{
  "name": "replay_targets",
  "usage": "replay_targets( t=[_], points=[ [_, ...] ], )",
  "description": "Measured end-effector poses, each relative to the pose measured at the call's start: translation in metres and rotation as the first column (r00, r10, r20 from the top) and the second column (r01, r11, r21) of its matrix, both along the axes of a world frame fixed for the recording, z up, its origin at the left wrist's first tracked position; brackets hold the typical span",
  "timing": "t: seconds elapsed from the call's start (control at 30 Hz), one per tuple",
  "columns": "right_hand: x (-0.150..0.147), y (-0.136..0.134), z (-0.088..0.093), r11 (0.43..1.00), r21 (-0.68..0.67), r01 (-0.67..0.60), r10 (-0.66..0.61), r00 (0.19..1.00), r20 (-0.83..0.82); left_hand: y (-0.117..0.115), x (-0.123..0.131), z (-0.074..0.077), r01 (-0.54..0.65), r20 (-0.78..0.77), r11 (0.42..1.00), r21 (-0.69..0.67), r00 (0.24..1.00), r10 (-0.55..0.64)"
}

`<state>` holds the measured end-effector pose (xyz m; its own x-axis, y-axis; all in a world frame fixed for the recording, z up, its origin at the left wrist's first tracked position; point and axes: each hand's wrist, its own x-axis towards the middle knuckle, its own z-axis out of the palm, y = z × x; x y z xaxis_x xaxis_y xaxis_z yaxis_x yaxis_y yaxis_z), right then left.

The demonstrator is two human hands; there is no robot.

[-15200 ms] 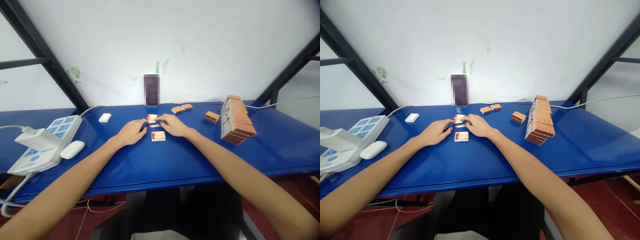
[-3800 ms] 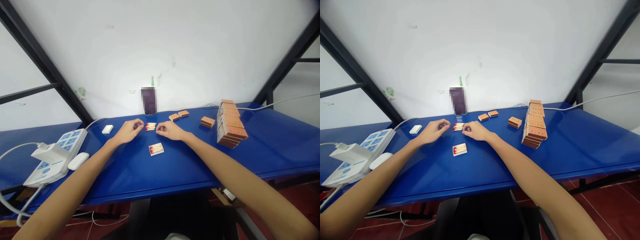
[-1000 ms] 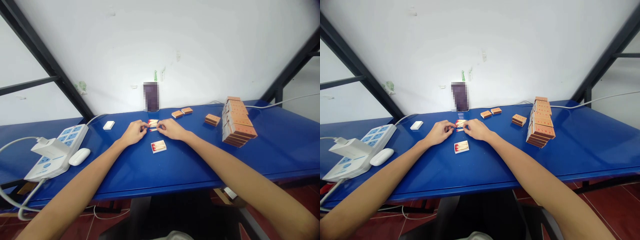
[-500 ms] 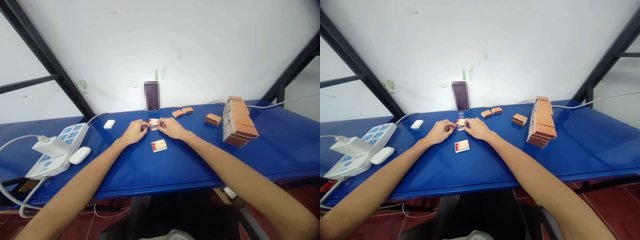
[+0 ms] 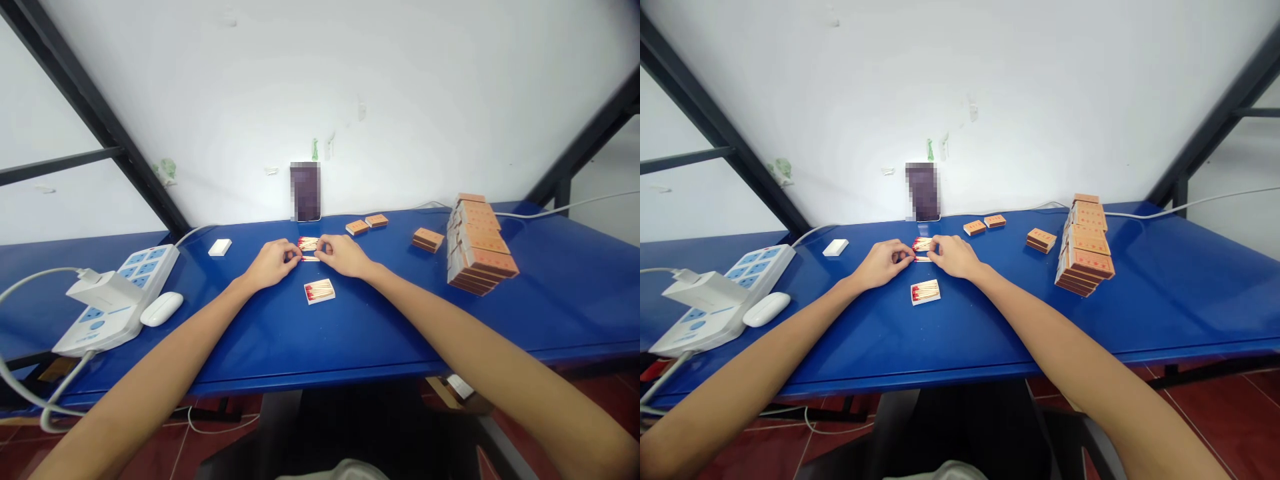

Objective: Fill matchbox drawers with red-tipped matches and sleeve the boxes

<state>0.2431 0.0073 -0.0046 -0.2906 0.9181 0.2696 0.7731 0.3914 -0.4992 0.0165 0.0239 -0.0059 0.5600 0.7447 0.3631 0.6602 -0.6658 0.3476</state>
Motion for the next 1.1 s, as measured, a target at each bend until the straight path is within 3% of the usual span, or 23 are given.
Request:
replay_targets(
  t=[0.3, 0.67, 1.1],
  points=[
    [-0.0008, -0.0055, 0.0046, 1.0, -0.004, -0.017, 0.018, 0.999, 0.051, 0.0036, -0.0034, -0.0009, -0.072, 0.032, 0.997, -0.026, 0.997, 0.072],
    [-0.0005, -0.0065, 0.007, 0.998, 0.009, -0.057, 0.055, 0.987, 0.153, 0.0032, -0.0042, 0.0008, 0.005, -0.088, 0.998, 0.061, 0.996, 0.001],
    [-0.0015, -0.0071, 0.008, 0.999, 0.002, -0.041, 0.04, 0.982, 0.182, 0.004, -0.0033, -0.0006, 0.017, -0.165, 0.999, 0.047, 0.986, -0.009]
  ],
)
